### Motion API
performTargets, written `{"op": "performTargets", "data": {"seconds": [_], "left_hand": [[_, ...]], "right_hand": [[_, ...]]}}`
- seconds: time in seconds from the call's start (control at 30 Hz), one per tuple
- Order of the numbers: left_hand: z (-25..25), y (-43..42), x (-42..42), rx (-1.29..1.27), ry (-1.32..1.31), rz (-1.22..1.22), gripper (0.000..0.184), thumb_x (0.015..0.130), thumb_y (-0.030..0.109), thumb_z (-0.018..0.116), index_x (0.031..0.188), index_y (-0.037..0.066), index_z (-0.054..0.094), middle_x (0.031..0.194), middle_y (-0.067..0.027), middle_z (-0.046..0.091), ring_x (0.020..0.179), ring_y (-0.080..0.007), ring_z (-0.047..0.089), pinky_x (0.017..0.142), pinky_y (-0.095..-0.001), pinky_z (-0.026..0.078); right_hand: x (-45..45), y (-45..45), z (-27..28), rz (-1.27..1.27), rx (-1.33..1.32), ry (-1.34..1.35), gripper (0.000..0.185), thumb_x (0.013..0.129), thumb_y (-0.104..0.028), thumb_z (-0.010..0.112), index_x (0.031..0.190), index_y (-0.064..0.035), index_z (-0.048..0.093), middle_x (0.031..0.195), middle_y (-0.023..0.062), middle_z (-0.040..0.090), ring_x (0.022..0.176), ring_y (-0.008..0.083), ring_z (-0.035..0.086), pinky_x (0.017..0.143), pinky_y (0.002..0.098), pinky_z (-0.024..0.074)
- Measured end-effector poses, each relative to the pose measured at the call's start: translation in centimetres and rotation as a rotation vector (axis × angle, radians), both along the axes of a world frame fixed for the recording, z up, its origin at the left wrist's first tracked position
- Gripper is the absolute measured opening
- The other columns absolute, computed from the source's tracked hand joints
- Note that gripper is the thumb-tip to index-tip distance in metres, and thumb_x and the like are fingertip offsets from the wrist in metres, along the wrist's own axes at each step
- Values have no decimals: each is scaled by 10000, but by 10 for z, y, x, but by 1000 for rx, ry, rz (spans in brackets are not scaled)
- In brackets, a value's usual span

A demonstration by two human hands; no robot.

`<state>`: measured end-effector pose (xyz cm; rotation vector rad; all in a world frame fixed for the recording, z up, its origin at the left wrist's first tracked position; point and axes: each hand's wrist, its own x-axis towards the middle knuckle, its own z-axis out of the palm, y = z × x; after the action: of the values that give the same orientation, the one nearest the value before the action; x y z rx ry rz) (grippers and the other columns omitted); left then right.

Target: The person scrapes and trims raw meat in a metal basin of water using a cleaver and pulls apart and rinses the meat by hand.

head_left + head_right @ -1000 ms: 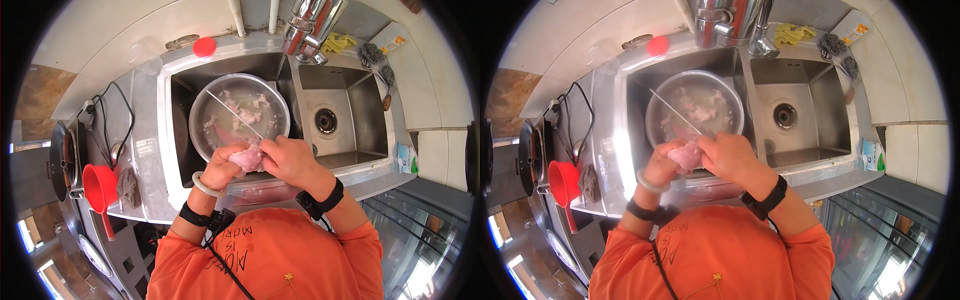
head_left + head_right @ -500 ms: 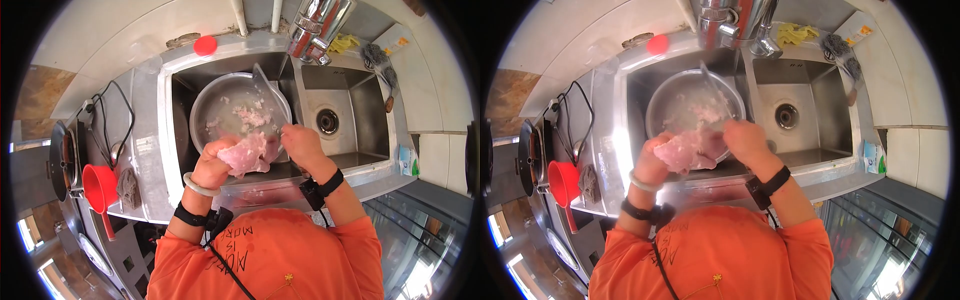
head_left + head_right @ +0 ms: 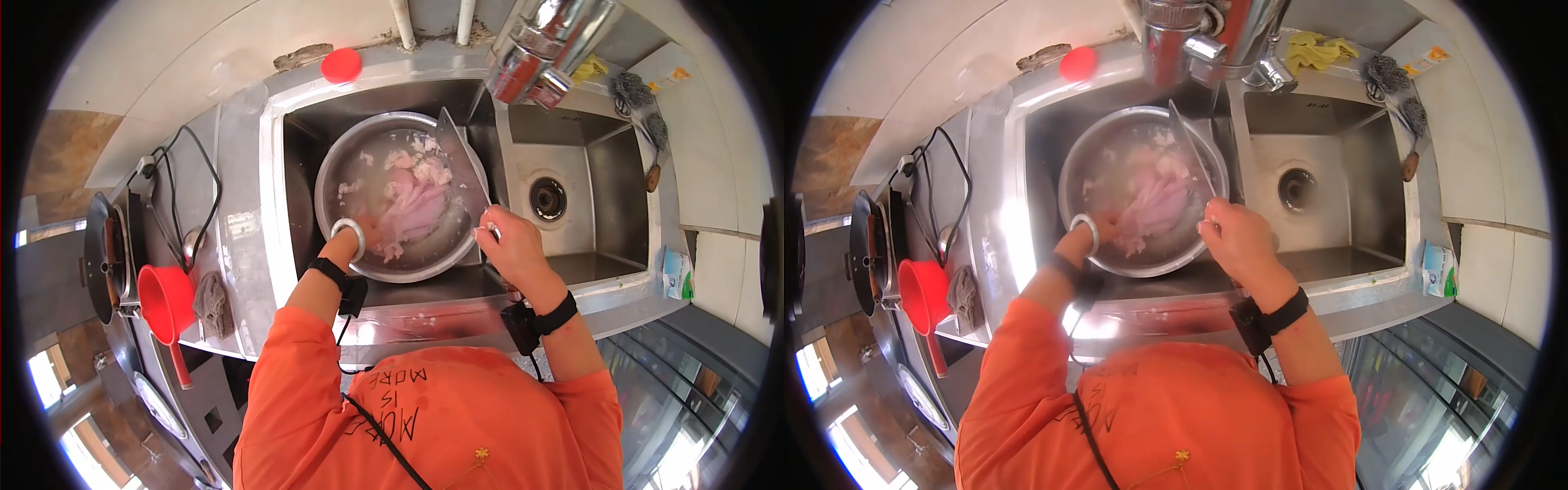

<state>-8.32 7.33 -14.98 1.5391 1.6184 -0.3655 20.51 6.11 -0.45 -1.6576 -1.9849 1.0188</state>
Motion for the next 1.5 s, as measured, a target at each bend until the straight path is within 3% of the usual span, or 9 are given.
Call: {"op": "performTargets", "data": {"seconds": [0.13, 0.2, 0.47, 0.57, 0.63, 0.67, 0.8, 0.87, 1.5], "left_hand": [[-13, 14, 0, 83, 166, 57, 346, 816, 246, 545, 1100, 56, 596, 1091, -166, 603, 1014, -316, 567, 868, -366, 434], [-1, 21, 12, 421, -113, 7, 327, 829, 250, 511, 1078, 57, 599, 1098, -192, 587, 1028, -347, 550, 877, -397, 430], [-14, 17, 57, 243, 59, 157, 315, 737, 194, 617, 1017, 50, 610, 1047, -216, 589, 1005, -329, 566, 845, -391, 457], [6, 23, 57, 252, 223, -178, 305, 723, 171, 634, 1002, 49, 621, 1012, -221, 604, 982, -306, 590, 829, -379, 471], [12, 34, 51, -48, 156, -201, 840, 282, 560, 796, 922, 35, 654, 976, -193, 633, 922, -286, 625, 804, -326, 493], [16, 35, 48, -46, 161, -204, 840, 282, 560, 796, 922, 35, 654, 976, -193, 633, 922, -286, 625, 804, -326, 493], [-16, 29, 21, -31, 96, -56, 449, 631, 385, 680, 879, 11, 659, 903, -201, 644, 895, -312, 629, 768, -349, 501], [-1, 25, 13, 199, 117, -235, 236, 808, 133, 470, 910, 6, 642, 960, -215, 622, 946, -338, 598, 810, -394, 474], [82, 4, 6, 139, 275, -219, 256, 852, 183, 430, 883, 33, 634, 921, -201, 624, 895, -367, 587, 800, -430, 461]], "right_hand": [[-4, 2, -4, 46, 68, 21, 129, 777, -189, 584, 826, -71, 568, 730, 134, 581, 664, 319, 566, 583, 395, 433], [-6, 4, -5, 116, 100, -8, 145, 784, -179, 588, 844, -49, 562, 745, 153, 583, 662, 322, 570, 592, 367, 440], [-21, 8, 13, 67, -39, 58, 389, 765, -201, 623, 1132, -98, 545, 842, 146, 613, 690, 299, 595, 624, 362, 466], [-20, 5, 10, 49, -11, 82, 381, 767, -173, 616, 1124, -68, 532, 818, 154, 614, 669, 304, 593, 614, 371, 465], [-15, 3, -7, 24, 27, 45, 342, 767, -169, 605, 1078, -47, 529, 769, 166, 595, 642, 319, 577, 592, 397, 454], [-12, 3, -13, 4, 58, -1, 307, 767, -175, 596, 1034, -37, 531, 728, 175, 577, 623, 332, 562, 573, 419, 443], [-7, -1, -19, -36, -181, -26, 227, 782, -153, 573, 941, -1, 517, 680, 183, 557, 601, 359, 543, 574, 427, 440], [-5, -6, -28, -57, -388, 153, 127, 816, -99, 525, 889, 5, 513, 621, 73, 546, 475, 162, 535, 449, 298, 437], [-44, -4, -47, -7, -937, 505, 130, 796, -64, 482, 854, 43, 529, 604, 70, 525, 414, 155, 511, 395, 289, 409]]}}
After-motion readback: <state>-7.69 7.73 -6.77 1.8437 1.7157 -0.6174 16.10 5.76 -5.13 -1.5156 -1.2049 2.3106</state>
